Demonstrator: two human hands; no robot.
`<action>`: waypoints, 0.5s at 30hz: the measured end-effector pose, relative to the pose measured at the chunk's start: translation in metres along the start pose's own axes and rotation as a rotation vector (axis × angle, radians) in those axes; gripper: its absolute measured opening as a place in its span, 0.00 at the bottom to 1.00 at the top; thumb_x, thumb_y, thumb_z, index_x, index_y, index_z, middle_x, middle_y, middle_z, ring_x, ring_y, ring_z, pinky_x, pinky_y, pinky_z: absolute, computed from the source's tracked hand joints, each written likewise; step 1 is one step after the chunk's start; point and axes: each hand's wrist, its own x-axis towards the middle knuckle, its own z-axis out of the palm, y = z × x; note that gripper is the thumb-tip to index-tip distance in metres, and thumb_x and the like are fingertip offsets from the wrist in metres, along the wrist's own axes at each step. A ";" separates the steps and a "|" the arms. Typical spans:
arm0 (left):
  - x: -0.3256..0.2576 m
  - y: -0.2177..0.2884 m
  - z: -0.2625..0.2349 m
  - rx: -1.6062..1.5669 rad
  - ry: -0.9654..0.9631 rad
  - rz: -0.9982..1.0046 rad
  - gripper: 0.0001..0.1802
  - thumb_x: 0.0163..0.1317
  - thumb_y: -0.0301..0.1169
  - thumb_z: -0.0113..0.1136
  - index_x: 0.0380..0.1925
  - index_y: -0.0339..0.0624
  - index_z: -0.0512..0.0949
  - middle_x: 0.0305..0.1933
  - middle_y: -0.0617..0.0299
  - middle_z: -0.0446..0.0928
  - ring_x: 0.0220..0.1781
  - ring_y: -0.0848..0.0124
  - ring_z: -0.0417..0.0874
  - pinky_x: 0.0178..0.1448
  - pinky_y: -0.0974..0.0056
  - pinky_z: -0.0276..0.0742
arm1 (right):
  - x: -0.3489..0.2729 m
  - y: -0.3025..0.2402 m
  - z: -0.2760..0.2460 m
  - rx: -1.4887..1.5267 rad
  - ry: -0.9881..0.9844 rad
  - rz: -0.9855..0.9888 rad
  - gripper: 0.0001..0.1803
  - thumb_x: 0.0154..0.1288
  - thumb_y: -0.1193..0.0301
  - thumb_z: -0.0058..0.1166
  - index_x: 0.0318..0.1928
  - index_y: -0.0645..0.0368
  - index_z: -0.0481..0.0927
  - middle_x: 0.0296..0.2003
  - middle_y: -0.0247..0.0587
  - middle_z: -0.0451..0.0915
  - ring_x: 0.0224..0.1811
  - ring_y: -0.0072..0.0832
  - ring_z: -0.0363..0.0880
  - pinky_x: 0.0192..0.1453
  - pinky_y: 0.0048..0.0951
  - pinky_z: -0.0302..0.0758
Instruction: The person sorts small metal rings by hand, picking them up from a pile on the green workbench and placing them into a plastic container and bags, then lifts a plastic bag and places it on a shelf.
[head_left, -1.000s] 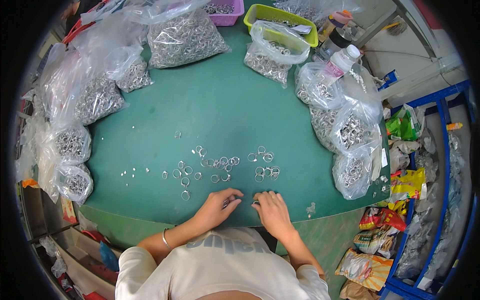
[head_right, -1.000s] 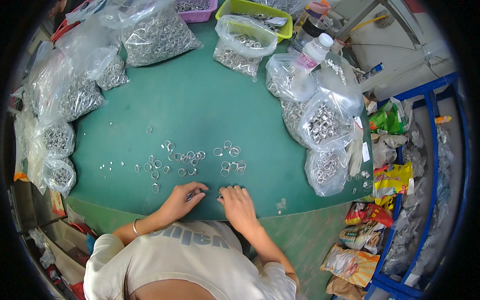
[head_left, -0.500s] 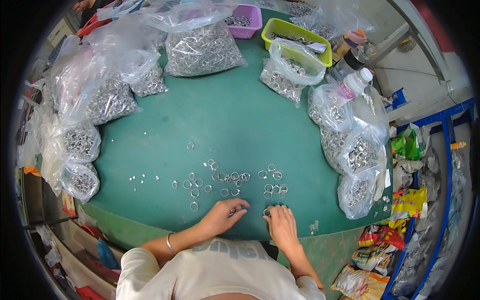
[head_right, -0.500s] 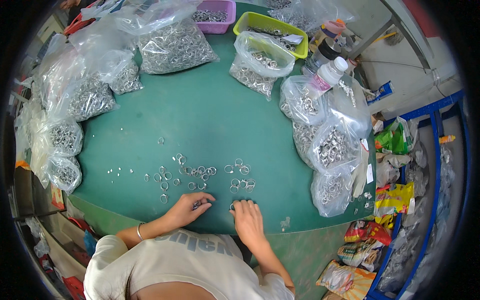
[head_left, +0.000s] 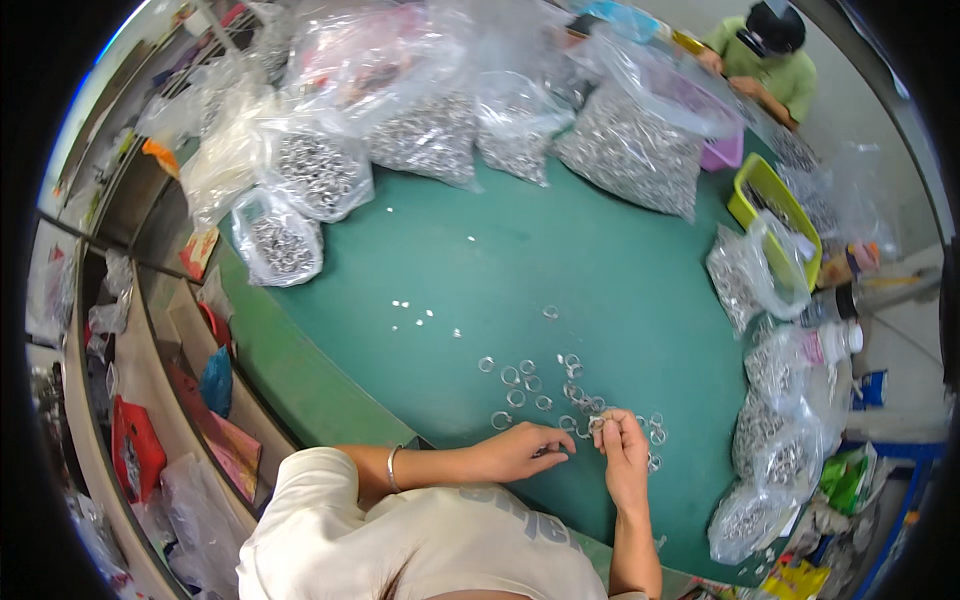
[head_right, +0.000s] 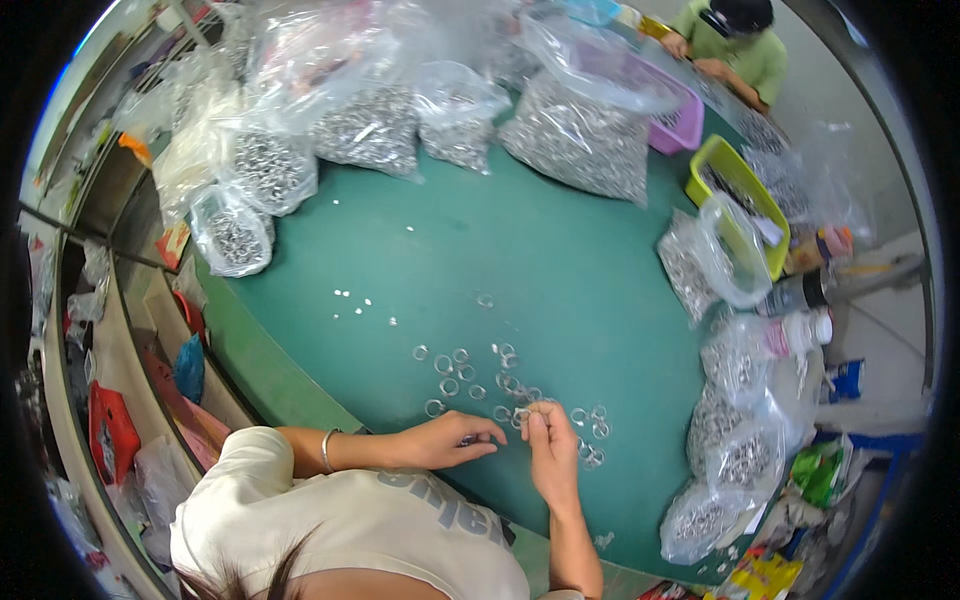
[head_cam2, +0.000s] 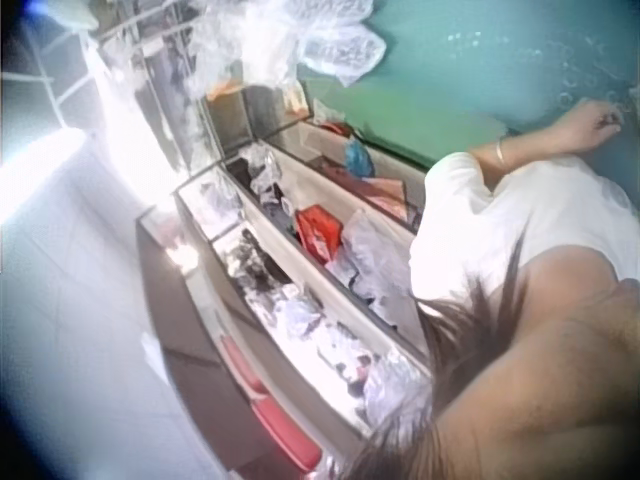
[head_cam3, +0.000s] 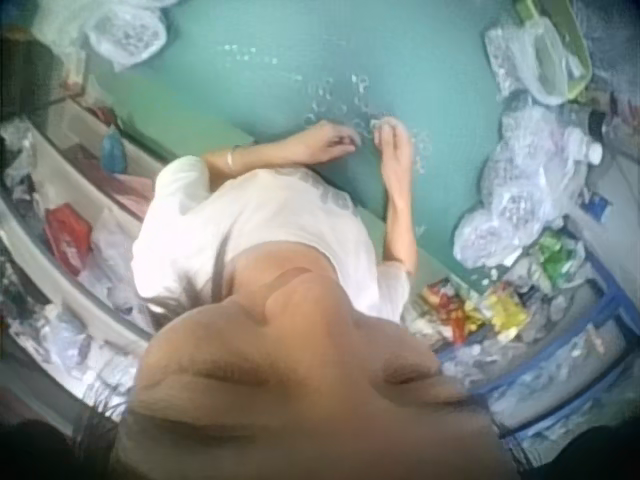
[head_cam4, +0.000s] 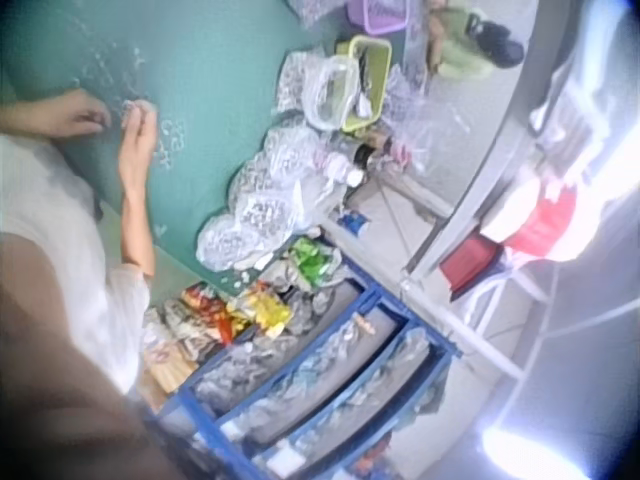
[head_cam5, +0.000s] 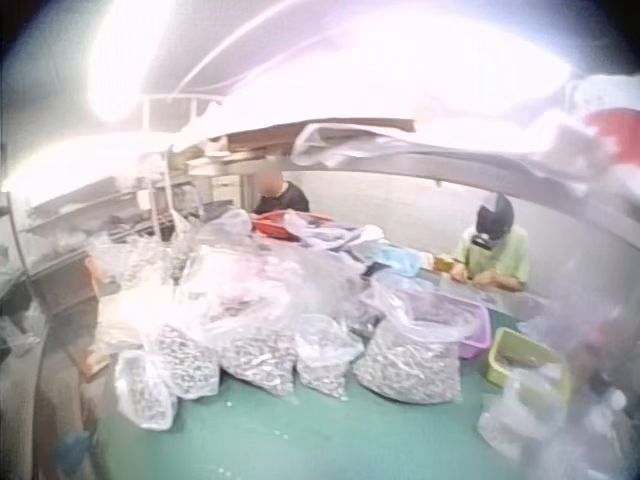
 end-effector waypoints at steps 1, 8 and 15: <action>-0.005 0.002 -0.006 -0.019 0.013 -0.011 0.10 0.60 0.29 0.54 0.41 0.39 0.75 0.24 0.57 0.74 0.24 0.67 0.73 0.32 0.65 0.71 | 0.012 -0.007 0.011 -0.035 -0.032 0.020 0.07 0.68 0.71 0.40 0.36 0.61 0.71 0.25 0.29 0.68 0.26 0.13 0.61 0.30 0.15 0.59; -0.035 -0.008 -0.047 -0.039 0.195 -0.032 0.11 0.60 0.28 0.54 0.42 0.40 0.75 0.22 0.59 0.71 0.22 0.71 0.68 0.29 0.66 0.67 | 0.130 -0.081 0.076 -0.267 0.050 -0.545 0.08 0.67 0.72 0.41 0.35 0.65 0.69 0.24 0.34 0.69 0.26 0.17 0.64 0.30 0.20 0.64; -0.045 -0.023 -0.074 -0.157 0.299 -0.053 0.10 0.61 0.28 0.54 0.43 0.40 0.75 0.22 0.64 0.70 0.24 0.77 0.66 0.30 0.70 0.66 | 0.292 -0.144 0.128 -0.500 0.285 -0.687 0.13 0.67 0.66 0.44 0.42 0.64 0.71 0.28 0.39 0.73 0.29 0.27 0.69 0.37 0.29 0.68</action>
